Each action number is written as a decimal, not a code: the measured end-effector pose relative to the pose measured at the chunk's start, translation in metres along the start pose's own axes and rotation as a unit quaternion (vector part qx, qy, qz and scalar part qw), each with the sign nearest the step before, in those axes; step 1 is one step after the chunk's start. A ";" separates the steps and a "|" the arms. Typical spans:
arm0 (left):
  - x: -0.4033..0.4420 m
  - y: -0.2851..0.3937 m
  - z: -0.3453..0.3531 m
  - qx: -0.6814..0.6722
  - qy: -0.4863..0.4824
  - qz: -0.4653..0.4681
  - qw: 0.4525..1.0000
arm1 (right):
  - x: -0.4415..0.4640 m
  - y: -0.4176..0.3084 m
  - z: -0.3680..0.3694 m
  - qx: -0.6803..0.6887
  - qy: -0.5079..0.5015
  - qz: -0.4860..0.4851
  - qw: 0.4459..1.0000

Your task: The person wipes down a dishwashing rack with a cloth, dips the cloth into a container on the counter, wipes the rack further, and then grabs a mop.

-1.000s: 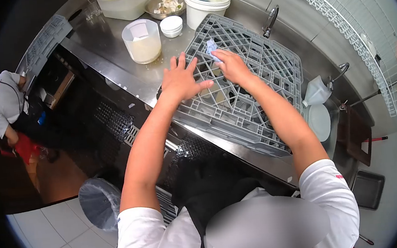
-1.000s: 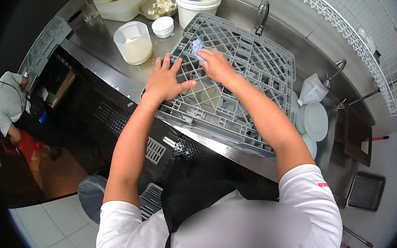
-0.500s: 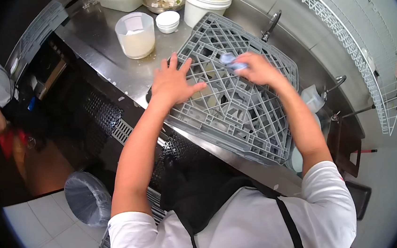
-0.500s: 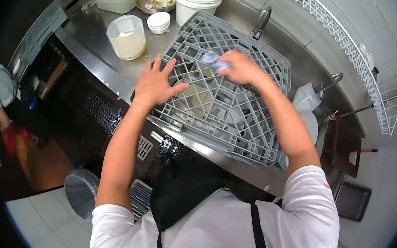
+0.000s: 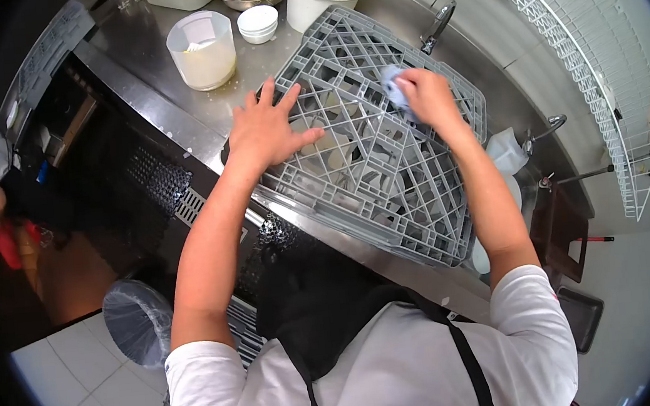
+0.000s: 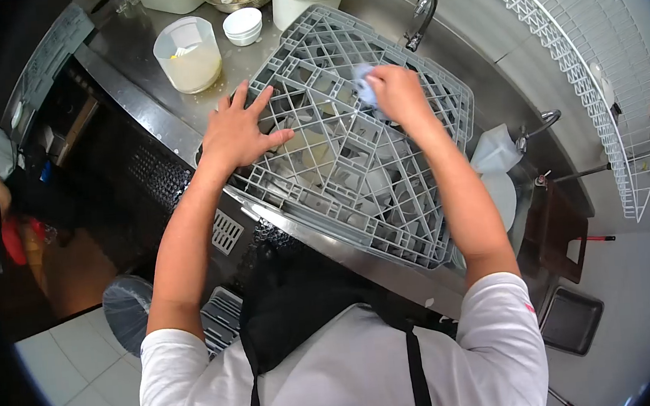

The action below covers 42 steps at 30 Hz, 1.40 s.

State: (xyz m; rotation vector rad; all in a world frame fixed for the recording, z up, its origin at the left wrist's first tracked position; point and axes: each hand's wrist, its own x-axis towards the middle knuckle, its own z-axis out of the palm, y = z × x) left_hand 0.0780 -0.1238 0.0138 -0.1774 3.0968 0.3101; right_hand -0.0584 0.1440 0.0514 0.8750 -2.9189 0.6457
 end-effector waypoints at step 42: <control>-0.004 -0.007 0.002 -0.009 0.027 0.009 1.000 | 0.076 0.016 0.066 0.072 0.120 -0.106 0.984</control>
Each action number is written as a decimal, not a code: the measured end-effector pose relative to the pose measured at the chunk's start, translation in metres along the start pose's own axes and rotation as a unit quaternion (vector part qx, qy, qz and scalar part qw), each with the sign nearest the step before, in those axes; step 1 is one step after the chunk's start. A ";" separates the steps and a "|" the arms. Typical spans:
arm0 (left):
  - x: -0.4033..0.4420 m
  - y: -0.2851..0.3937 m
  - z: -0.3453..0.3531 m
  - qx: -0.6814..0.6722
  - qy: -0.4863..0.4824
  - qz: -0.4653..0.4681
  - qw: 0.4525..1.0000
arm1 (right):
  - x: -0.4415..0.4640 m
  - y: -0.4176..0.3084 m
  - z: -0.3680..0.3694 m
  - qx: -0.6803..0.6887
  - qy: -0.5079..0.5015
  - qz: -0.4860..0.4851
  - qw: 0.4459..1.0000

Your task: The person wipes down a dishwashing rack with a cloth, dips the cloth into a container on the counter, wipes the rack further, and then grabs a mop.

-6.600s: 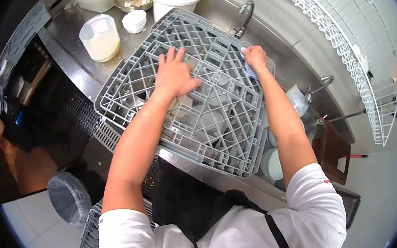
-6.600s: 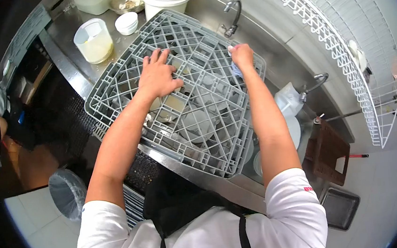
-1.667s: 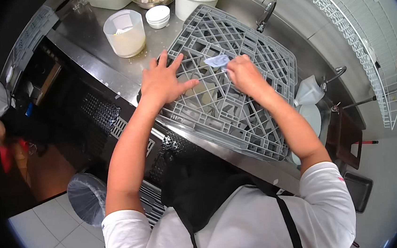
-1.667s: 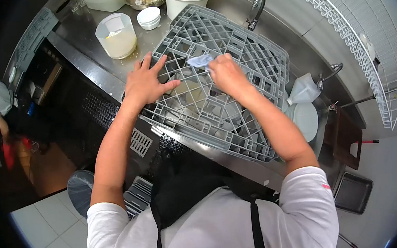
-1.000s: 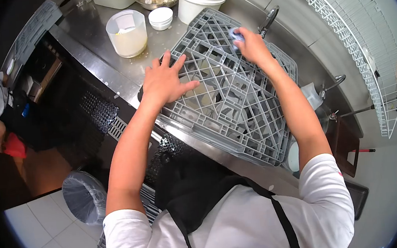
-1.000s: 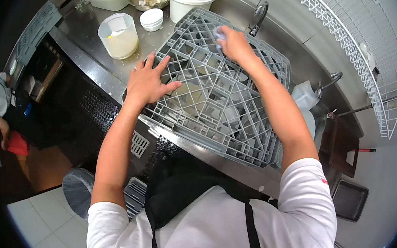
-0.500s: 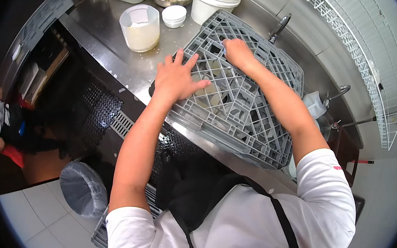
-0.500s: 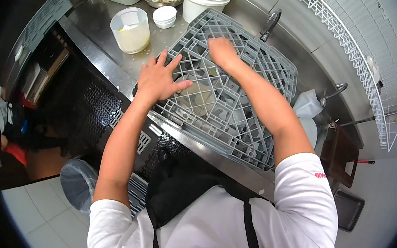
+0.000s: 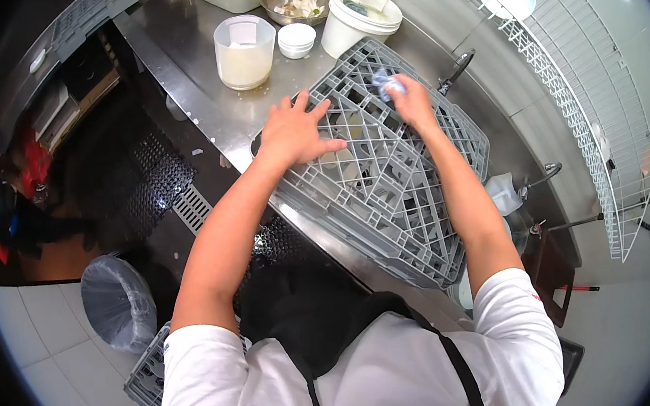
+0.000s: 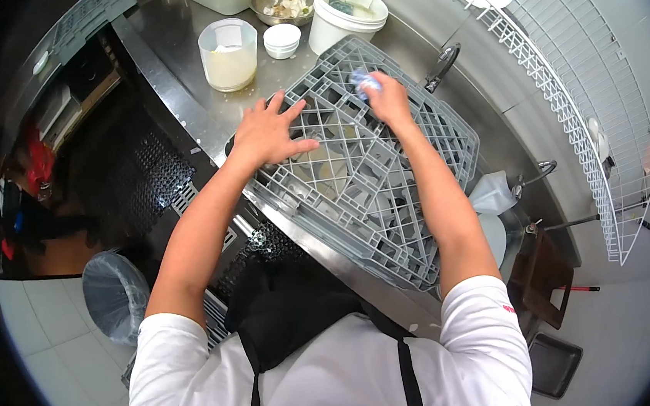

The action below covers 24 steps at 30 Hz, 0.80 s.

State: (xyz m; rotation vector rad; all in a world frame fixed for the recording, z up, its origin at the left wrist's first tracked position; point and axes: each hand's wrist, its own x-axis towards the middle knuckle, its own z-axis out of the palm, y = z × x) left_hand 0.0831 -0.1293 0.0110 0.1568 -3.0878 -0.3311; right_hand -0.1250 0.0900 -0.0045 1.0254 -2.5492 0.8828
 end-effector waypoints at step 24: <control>0.002 0.003 -0.011 -0.004 -0.026 -0.021 0.999 | 0.013 -0.048 0.022 -0.147 -0.161 -0.117 0.969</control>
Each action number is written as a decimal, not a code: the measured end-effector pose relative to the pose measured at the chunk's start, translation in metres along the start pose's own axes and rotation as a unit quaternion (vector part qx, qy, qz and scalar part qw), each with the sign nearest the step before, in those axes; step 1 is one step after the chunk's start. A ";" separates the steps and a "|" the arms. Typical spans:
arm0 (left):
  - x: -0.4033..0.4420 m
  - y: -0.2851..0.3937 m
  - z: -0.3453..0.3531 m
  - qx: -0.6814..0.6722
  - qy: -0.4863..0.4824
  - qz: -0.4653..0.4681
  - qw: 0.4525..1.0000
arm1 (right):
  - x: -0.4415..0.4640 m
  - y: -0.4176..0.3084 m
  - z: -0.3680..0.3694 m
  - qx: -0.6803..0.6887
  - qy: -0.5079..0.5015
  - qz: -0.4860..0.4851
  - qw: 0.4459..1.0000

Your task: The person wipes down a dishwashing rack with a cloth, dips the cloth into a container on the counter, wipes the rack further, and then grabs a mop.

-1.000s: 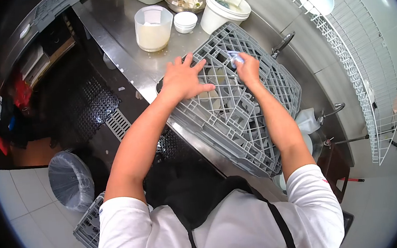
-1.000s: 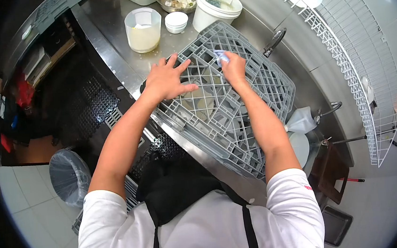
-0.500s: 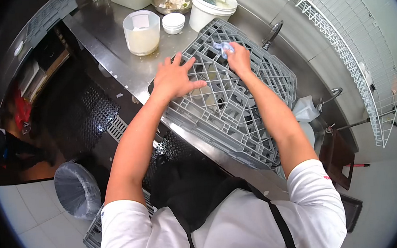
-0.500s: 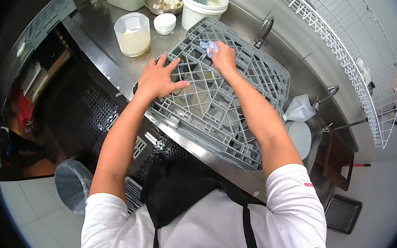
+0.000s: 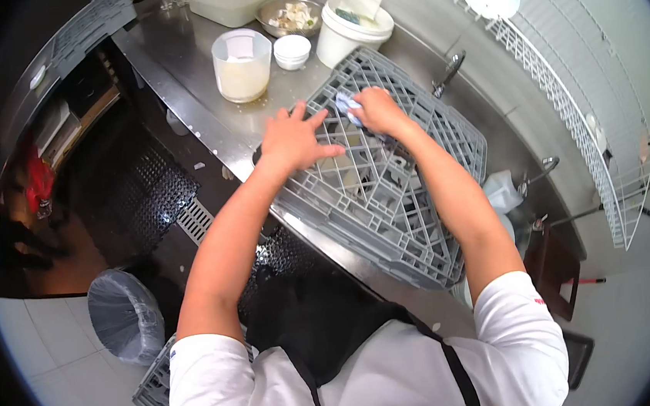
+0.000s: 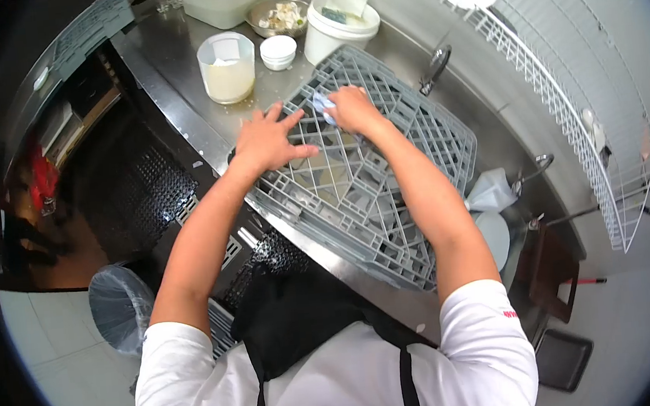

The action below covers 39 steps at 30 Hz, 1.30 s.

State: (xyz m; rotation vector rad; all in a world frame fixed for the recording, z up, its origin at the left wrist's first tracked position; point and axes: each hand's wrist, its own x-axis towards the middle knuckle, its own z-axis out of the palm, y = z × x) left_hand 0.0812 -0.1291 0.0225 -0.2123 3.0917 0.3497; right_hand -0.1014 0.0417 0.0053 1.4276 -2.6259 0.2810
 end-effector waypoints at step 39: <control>0.034 -0.061 0.034 -0.207 0.028 -0.028 0.978 | -0.004 -0.060 0.006 0.101 -0.033 -0.095 0.990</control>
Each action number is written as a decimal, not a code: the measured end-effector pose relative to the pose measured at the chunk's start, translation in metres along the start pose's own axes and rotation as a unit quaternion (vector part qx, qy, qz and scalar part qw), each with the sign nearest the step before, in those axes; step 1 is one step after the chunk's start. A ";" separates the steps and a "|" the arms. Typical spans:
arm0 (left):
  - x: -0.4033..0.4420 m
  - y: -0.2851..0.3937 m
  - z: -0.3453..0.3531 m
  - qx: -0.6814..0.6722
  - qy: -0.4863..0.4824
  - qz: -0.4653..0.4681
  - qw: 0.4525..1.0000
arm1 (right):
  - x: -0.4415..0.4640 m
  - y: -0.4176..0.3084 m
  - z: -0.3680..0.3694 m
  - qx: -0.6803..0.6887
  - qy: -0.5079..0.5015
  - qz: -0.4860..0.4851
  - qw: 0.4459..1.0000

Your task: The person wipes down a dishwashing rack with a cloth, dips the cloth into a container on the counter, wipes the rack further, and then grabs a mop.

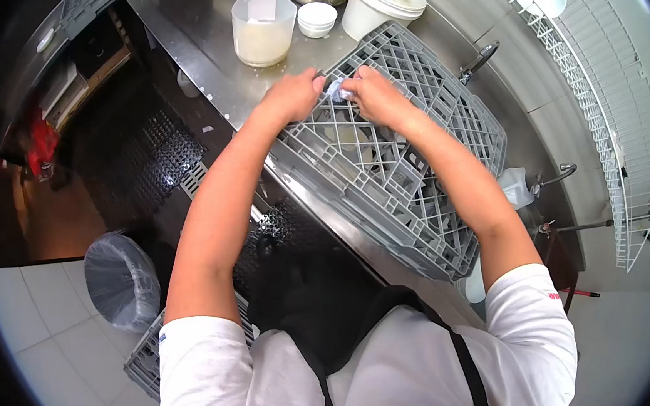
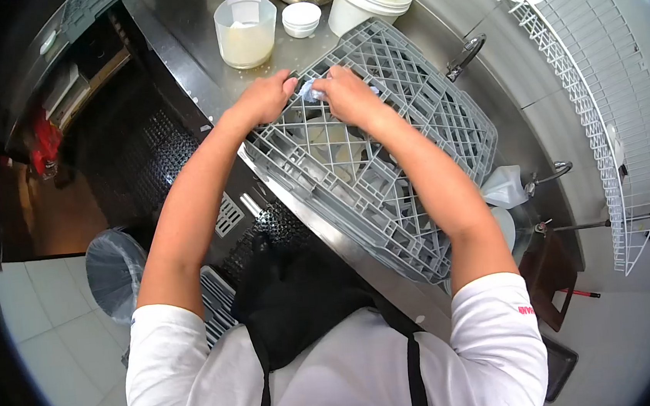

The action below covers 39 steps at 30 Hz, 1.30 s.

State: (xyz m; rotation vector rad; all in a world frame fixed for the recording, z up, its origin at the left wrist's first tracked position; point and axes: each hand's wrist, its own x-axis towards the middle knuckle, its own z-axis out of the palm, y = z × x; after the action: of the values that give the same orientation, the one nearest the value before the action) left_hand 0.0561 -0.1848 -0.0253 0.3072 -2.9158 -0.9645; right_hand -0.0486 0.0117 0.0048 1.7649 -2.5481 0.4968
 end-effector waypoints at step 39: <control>-0.002 -0.001 -0.001 0.033 0.023 -0.014 0.999 | -0.049 -0.060 0.017 0.013 0.083 0.097 0.992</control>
State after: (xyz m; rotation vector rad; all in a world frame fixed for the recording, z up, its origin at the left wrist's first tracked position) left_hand 0.0587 -0.1852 -0.0253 0.3703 -2.9143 -0.8541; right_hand 0.0270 0.0333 -0.0049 1.4218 -2.6167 0.6551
